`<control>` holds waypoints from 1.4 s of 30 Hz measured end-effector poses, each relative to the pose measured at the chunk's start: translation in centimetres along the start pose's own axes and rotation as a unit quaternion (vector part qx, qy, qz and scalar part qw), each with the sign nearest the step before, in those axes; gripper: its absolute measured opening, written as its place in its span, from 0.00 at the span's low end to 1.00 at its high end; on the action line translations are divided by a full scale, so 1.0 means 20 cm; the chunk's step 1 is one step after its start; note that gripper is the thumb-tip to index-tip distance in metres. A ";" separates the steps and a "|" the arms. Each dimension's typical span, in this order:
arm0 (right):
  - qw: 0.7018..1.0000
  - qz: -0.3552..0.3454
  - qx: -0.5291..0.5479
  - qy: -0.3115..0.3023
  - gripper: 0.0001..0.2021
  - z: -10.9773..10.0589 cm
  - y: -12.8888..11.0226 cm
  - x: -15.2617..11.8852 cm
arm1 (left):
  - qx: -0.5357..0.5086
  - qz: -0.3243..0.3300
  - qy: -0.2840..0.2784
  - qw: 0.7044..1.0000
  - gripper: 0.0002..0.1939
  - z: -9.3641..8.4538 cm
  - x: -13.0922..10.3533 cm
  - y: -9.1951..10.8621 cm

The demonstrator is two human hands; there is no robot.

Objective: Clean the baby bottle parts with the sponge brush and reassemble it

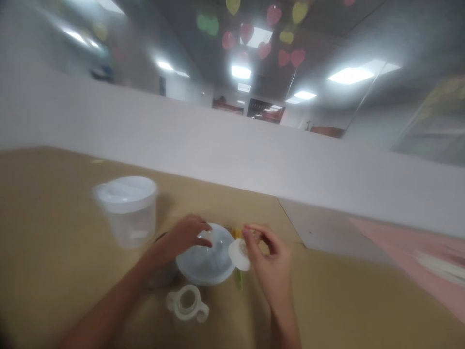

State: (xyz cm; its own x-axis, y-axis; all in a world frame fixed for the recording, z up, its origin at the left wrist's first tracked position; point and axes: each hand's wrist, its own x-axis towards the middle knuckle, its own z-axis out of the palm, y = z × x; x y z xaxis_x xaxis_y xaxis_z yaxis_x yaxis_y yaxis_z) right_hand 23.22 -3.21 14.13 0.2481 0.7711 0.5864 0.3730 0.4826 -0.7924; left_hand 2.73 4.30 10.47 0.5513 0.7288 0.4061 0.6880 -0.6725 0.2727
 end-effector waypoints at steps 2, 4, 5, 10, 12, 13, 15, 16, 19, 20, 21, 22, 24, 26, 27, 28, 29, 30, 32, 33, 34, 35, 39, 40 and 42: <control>1.000 0.001 -0.002 0.000 0.11 0.01 -0.01 -0.01 | -0.015 -0.006 0.008 1.000 0.14 0.00 0.00 -0.01; 1.000 0.006 -0.001 -0.009 0.11 0.04 -0.03 -0.01 | -0.038 -0.018 0.021 0.999 0.12 0.00 0.00 -0.04; 1.000 0.009 0.001 -0.016 0.11 0.06 -0.03 -0.01 | -0.052 -0.025 0.029 0.998 0.12 0.00 0.00 -0.05; 0.999 0.018 0.014 -0.035 0.11 0.17 -0.07 -0.01 | -0.093 -0.074 0.034 0.992 0.10 -0.01 -0.04 -0.16; 0.999 0.024 0.025 -0.031 0.10 0.19 -0.08 0.00 | -0.089 -0.084 0.014 0.992 0.09 -0.02 -0.05 -0.19; 0.999 0.026 0.032 -0.025 0.10 0.20 -0.09 0.00 | -0.087 -0.087 0.003 0.992 0.09 -0.02 -0.05 -0.20; 0.998 0.030 0.046 -0.003 0.10 0.20 -0.10 0.00 | -0.080 -0.096 -0.016 0.992 0.09 -0.03 -0.05 -0.22; 0.998 0.031 0.051 0.005 0.10 0.20 -0.10 0.00 | -0.073 -0.103 -0.025 0.992 0.09 -0.03 -0.04 -0.22; 0.998 0.028 0.061 0.014 0.09 0.19 -0.11 0.00 | -0.057 -0.126 -0.042 0.990 0.10 -0.05 -0.03 -0.19; 0.998 0.028 0.061 0.014 0.09 0.19 -0.11 0.00 | -0.060 -0.132 -0.040 0.989 0.10 -0.07 -0.04 -0.16; 0.998 0.028 0.059 0.015 0.09 0.19 -0.11 0.00 | -0.071 -0.134 -0.036 0.988 0.12 -0.09 -0.04 -0.14; 0.998 0.028 0.055 0.015 0.09 0.19 -0.11 0.00 | -0.093 -0.126 -0.031 0.987 0.13 -0.11 -0.05 -0.10; 0.999 0.026 0.039 0.007 0.10 0.21 -0.10 0.01 | -0.153 -0.085 -0.030 0.984 0.18 -0.17 -0.06 -0.02; 1.000 0.017 0.013 -0.014 0.09 0.24 -0.08 0.02 | -0.206 -0.030 -0.048 0.977 0.21 -0.22 -0.08 0.06; 1.000 0.009 -0.002 -0.023 0.09 0.25 -0.08 0.03 | -0.214 -0.012 -0.054 0.975 0.22 -0.24 -0.08 0.10; 0.999 0.000 -0.017 -0.032 0.08 0.26 -0.07 0.03 | -0.212 -0.003 -0.050 0.976 0.23 -0.25 -0.09 0.13; 0.999 -0.012 -0.030 -0.039 0.08 0.27 -0.07 0.03 | -0.203 -0.001 -0.043 0.978 0.24 -0.25 -0.09 0.15; 0.998 -0.025 -0.041 -0.046 0.08 0.28 -0.06 0.03 | -0.191 -0.004 -0.035 0.981 0.24 -0.25 -0.09 0.16; 0.995 -0.053 -0.060 -0.062 0.07 0.31 -0.06 0.02 | -0.168 -0.018 -0.025 0.985 0.24 -0.23 -0.08 0.17; 0.993 -0.066 -0.068 -0.067 0.07 0.32 -0.06 0.02 | -0.162 -0.023 -0.024 0.986 0.23 -0.21 -0.08 0.17; 0.992 -0.078 -0.073 -0.069 0.07 0.33 -0.06 0.02 | -0.161 -0.025 -0.023 0.986 0.21 -0.21 -0.08 0.17; 0.991 -0.087 -0.076 -0.067 0.07 0.34 -0.07 0.01 | -0.167 -0.023 -0.020 0.985 0.18 -0.20 -0.08 0.16; 0.988 -0.098 -0.087 -0.077 0.10 0.37 -0.08 0.00 | -0.221 -0.006 0.010 0.975 0.16 -0.21 -0.09 0.17; 0.986 -0.103 -0.096 -0.093 0.14 0.37 -0.08 0.00 | -0.227 -0.010 0.023 0.974 0.19 -0.22 -0.10 0.18; 0.977 -0.116 -0.118 -0.134 0.20 0.38 -0.09 -0.01 | -0.220 -0.022 0.052 0.974 0.23 -0.22 -0.10 0.20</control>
State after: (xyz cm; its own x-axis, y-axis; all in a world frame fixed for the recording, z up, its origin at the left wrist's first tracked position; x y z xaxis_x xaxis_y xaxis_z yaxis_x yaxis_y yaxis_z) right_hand 15.70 -1.07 14.09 -0.0983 0.7490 0.6553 0.5948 0.5721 -0.5647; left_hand 2.30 -0.31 14.53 0.4596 0.7563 0.4655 0.4277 -0.6479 0.6303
